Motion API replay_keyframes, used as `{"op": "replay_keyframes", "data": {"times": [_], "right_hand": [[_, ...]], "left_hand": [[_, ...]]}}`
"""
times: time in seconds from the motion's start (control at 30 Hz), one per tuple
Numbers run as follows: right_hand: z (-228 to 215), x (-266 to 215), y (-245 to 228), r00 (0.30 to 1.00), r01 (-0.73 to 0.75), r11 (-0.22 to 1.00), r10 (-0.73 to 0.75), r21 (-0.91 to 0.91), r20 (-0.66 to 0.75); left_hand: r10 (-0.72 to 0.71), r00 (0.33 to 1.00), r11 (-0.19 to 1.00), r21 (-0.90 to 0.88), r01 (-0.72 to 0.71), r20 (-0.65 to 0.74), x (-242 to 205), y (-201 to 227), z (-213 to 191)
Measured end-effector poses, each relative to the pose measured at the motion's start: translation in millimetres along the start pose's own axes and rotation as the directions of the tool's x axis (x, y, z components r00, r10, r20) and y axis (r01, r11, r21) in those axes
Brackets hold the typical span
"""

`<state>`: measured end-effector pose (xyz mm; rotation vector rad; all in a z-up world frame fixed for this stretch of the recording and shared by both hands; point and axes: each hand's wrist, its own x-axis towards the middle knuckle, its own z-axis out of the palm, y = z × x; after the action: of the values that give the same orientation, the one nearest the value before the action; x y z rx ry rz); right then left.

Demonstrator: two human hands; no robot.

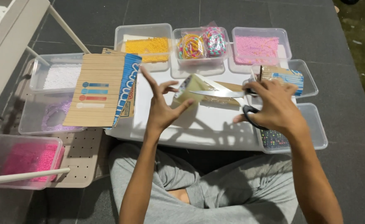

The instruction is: A person is wrapping a small cardboard tube with clear adhesive tape, using scissors to cut the tape after each wrap.

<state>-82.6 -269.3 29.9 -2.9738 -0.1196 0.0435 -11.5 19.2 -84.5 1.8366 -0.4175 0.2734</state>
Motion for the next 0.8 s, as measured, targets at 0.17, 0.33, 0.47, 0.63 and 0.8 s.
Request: {"op": "replay_keyframes", "data": {"times": [0.17, 0.33, 0.47, 0.63, 0.8], "right_hand": [[17, -19, 24, 0.995, -0.033, 0.982, 0.05, 0.185, -0.087], [30, -38, 49, 0.998, -0.043, 0.977, 0.051, 0.209, -0.034], [34, -55, 72, 0.99, -0.122, 0.965, 0.133, 0.231, -0.034], [43, -77, 81, 0.946, -0.311, 0.93, 0.323, 0.197, -0.033], [35, -86, 64, 0.813, -0.548, 0.768, 0.582, 0.332, -0.005]], "left_hand": [[0.056, 0.994, 0.998, 0.019, -0.058, 0.093, -6, -14, 10], [0.142, 0.984, 0.987, 0.053, -0.149, 0.109, -11, -18, 11], [0.238, 0.966, 0.912, 0.32, -0.257, 0.1, -4, -32, -1], [0.327, 0.932, 0.676, 0.65, -0.346, 0.156, -5, -47, -23], [0.346, 0.911, 0.58, 0.711, -0.397, 0.226, -9, -28, -33]]}}
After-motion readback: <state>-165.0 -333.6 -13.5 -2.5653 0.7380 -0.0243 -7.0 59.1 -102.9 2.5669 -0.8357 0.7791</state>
